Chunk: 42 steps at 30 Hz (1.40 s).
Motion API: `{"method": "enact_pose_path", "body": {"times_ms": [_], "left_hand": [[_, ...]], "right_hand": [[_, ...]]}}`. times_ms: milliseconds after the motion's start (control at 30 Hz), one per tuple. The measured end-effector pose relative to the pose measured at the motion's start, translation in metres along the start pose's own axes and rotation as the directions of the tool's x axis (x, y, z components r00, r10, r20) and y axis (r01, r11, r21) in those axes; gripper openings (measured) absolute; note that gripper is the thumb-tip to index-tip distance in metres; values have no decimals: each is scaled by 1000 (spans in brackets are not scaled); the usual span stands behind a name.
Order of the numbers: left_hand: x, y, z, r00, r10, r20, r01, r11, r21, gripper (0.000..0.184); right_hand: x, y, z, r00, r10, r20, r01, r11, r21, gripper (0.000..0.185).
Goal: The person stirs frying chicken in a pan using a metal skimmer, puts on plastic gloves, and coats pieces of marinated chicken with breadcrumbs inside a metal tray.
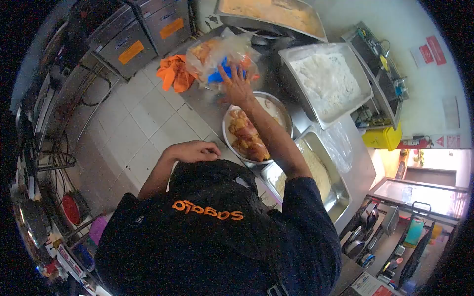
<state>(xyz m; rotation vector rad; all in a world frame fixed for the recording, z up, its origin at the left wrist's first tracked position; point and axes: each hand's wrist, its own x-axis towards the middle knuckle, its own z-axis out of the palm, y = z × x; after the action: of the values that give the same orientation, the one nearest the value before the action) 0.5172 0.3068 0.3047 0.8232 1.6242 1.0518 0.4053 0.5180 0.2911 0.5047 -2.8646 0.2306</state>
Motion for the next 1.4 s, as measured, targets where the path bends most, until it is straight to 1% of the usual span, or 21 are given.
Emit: {"method": "enact_pose_path", "body": {"times_ms": [33,100,133,167,233,267,367,567,700,767,833,933,1000,1033,1100,1133,1167,1233,1267,1300,1400], "left_hand": [[-13,-7,-8,1000,6,-12,-6,1000,0,34],[-36,-22,-21,985,-28,-172,-4,983,-185,32],[-45,-32,-27,984,-25,-176,-9,982,-189,32],[-52,-43,-31,971,-35,-236,-31,963,-269,31],[-61,-53,-38,954,-52,-296,-58,935,-351,31],[-65,-52,-42,933,-105,-343,-28,931,-363,31],[-64,-53,-49,901,-164,-402,1,927,-375,30],[-58,-40,-58,891,-125,-436,-61,919,-389,29],[-57,-41,-58,886,-158,-437,-3,938,-347,31],[-57,-43,-59,884,-169,-435,16,943,-333,31],[-55,-46,-57,888,-173,-425,8,932,-362,32],[-50,-48,-54,902,-155,-404,10,941,-339,32],[-46,-45,-54,906,-151,-396,12,943,-332,32],[-44,-44,-52,907,-151,-394,13,943,-333,32],[-40,-45,-50,910,-127,-394,4,954,-299,32],[-39,-45,-50,912,-104,-397,-4,965,-263,31],[-39,-46,-49,923,-94,-374,-1,969,-246,31],[-35,-47,-47,924,-117,-363,-4,948,-317,27],[-31,-43,-45,919,-172,-356,48,942,-332,28],[-29,-42,-44,909,-231,-346,106,933,-345,28],[-23,-39,-42,918,-265,-297,182,943,-278,29]], "right_hand": [[9,-4,5,1000,-12,-2,12,1000,-5,96],[24,-7,15,989,9,149,-7,1000,-18,87],[30,-3,22,992,21,123,-19,1000,-14,72],[36,-1,22,992,17,128,-15,1000,-17,72],[46,5,20,941,84,328,-120,989,91,63],[47,10,19,957,30,290,-53,996,72,54],[45,30,47,977,-10,211,-2,998,59,50],[47,43,25,979,69,194,-120,957,265,46],[48,61,10,996,47,77,-65,963,263,41],[54,53,-23,993,108,-38,-104,988,112,39],[65,59,-44,986,147,-71,-132,973,190,45],[78,58,-79,985,58,-162,-24,979,203,41],[83,59,-96,971,213,-108,-154,905,397,34],[82,63,-105,968,223,-112,-163,905,394,34],[77,72,-120,922,318,-221,-235,913,332,29],[69,70,-134,902,278,-331,-100,879,466,31],[61,74,-145,890,302,-342,-121,879,460,31],[25,96,-180,783,433,-446,-66,771,633,34],[0,99,-209,735,472,-488,-251,857,451,33],[-30,118,-226,686,519,-510,-320,845,429,33],[-110,135,-280,458,517,-723,-382,849,364,27]]}}
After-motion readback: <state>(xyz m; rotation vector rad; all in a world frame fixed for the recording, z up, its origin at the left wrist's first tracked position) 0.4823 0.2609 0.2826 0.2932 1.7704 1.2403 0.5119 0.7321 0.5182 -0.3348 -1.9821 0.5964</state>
